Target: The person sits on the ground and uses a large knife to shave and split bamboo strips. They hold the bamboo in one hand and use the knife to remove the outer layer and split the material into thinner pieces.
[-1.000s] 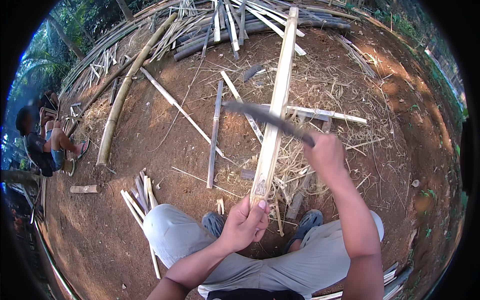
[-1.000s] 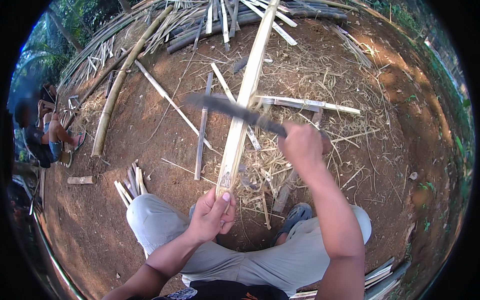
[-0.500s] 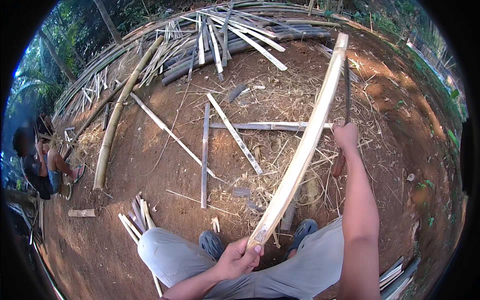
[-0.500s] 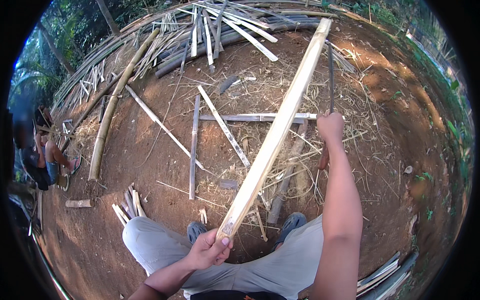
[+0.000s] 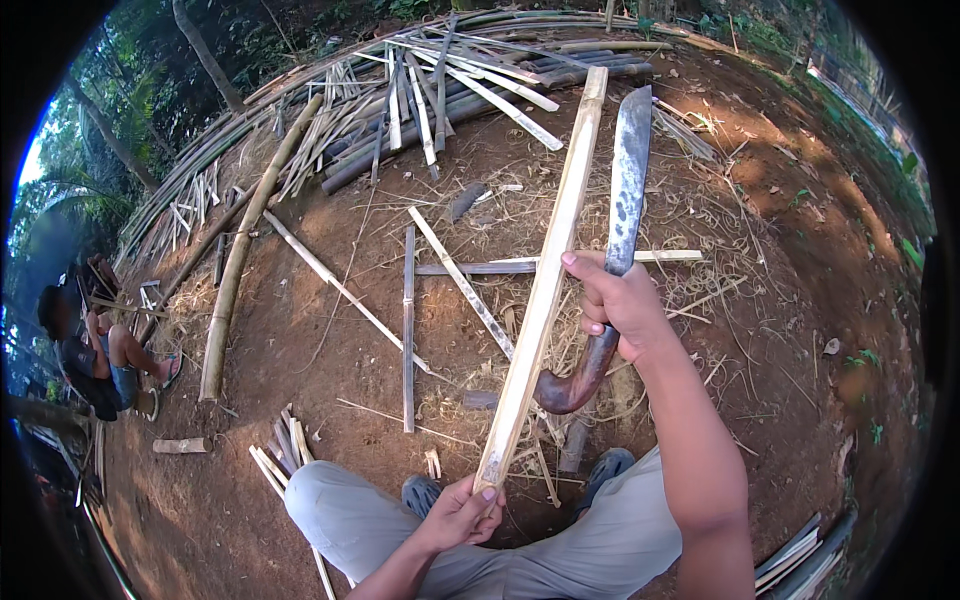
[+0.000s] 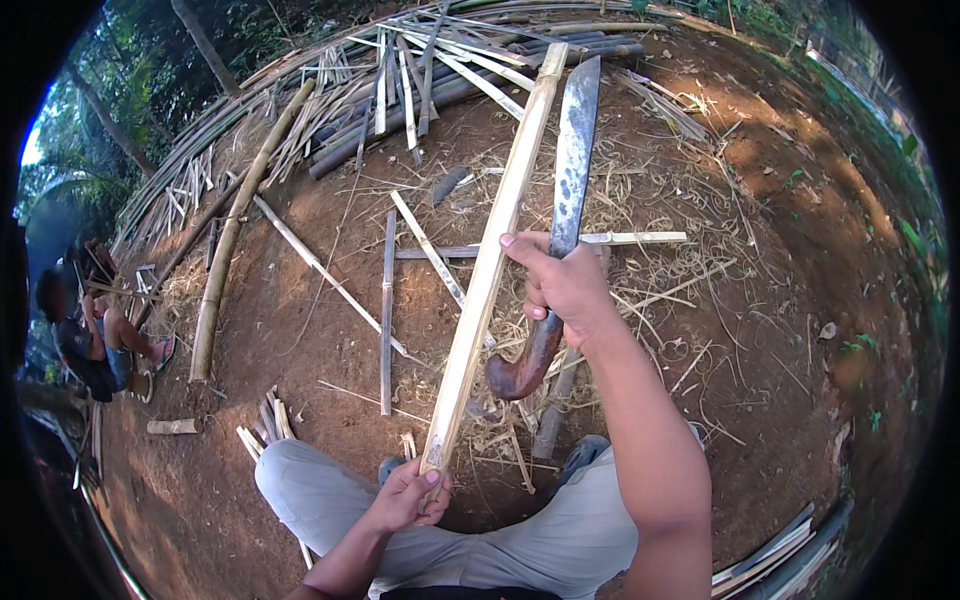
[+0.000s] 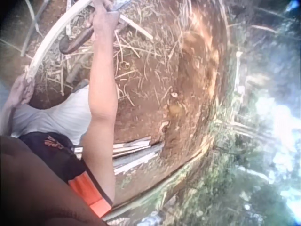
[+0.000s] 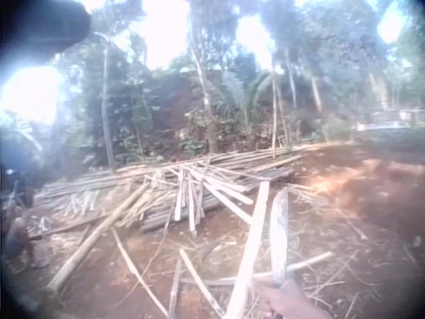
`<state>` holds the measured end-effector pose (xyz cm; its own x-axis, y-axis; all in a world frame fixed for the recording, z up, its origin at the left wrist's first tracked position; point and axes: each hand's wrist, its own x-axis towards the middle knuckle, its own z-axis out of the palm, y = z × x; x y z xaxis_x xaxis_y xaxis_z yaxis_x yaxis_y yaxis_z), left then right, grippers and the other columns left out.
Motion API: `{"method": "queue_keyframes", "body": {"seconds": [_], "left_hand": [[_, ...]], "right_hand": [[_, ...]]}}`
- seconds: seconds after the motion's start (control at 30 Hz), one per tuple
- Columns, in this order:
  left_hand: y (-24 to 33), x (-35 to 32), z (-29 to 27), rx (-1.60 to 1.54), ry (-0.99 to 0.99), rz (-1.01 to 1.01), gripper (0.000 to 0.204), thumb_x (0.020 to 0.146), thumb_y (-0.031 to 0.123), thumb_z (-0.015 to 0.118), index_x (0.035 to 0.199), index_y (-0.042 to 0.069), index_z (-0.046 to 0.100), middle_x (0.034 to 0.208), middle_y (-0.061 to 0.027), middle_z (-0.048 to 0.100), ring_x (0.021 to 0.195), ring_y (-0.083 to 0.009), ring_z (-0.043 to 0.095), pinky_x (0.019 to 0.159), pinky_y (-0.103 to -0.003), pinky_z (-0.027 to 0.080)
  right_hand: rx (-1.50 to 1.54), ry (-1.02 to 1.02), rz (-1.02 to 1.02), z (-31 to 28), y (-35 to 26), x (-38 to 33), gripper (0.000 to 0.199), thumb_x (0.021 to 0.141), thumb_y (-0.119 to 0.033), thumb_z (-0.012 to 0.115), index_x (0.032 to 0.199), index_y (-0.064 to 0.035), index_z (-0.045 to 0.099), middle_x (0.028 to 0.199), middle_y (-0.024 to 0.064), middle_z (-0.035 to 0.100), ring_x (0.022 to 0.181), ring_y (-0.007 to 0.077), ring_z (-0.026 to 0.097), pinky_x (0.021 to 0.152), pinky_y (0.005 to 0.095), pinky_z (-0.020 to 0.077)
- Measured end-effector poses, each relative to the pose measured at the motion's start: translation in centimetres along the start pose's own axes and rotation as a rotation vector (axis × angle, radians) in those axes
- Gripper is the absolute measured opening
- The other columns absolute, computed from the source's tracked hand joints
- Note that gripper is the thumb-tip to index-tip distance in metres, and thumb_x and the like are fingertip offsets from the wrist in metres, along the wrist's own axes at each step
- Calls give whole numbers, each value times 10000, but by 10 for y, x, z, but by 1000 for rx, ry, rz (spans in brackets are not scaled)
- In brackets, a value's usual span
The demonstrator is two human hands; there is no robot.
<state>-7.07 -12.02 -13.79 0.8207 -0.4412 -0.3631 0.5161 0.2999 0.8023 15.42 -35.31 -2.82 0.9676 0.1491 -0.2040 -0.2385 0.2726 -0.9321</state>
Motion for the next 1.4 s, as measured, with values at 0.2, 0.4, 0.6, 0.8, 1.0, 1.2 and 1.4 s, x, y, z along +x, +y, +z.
{"method": "queue_keyframes", "body": {"seconds": [0.2,0.4,0.6,0.8,1.0,1.2,1.4], "left_hand": [[18,12,-3,284,-107,5,318,1084,269,475,1256,6,527,970,-126,671,867,-174,676,770,-309,532],[49,58,22,515,163,247,401,1019,371,607,1173,1,618,1028,-124,691,950,-214,684,846,-349,532],[78,90,26,1163,340,283,360,1029,368,589,1129,23,573,927,-125,680,639,-197,665,587,-323,517],[73,80,32,183,114,240,215,1085,253,478,1136,46,495,812,-38,589,602,-132,613,496,-283,468],[81,76,19,12,140,135,201,1083,249,486,1127,53,488,725,-2,454,482,-81,416,446,-238,358],[68,72,11,128,289,147,205,1086,233,483,1055,39,540,701,9,457,485,-61,412,425,-235,334],[47,72,9,494,419,518,190,1047,161,543,1003,-21,579,774,-64,574,659,-135,536,609,-302,441]], "right_hand": [[14,12,-13,-2,0,-3,313,911,-134,745,1126,38,598,567,-103,336,431,27,299,416,240,300],[97,-51,-12,0,-2,-13,367,907,-143,743,1169,48,572,563,-107,315,434,23,294,424,235,295],[88,-90,10,2,1,-25,295,921,-130,730,1115,60,617,554,-86,375,419,30,314,417,241,310],[-184,11,-46,4,12,-26,303,967,-188,688,1164,36,638,550,-86,394,432,32,343,421,240,318],[-918,2,-223,9,48,-32,247,881,-165,702,1078,-16,715,611,60,610,497,149,571,497,354,432],[-1410,-218,-628,20,89,-44,163,811,-83,674,973,-67,663,744,162,679,683,386,683,618,502,526],[-1419,-188,-738,26,114,-37,137,804,-121,682,927,-74,646,708,146,660,631,377,674,580,475,532]]}}
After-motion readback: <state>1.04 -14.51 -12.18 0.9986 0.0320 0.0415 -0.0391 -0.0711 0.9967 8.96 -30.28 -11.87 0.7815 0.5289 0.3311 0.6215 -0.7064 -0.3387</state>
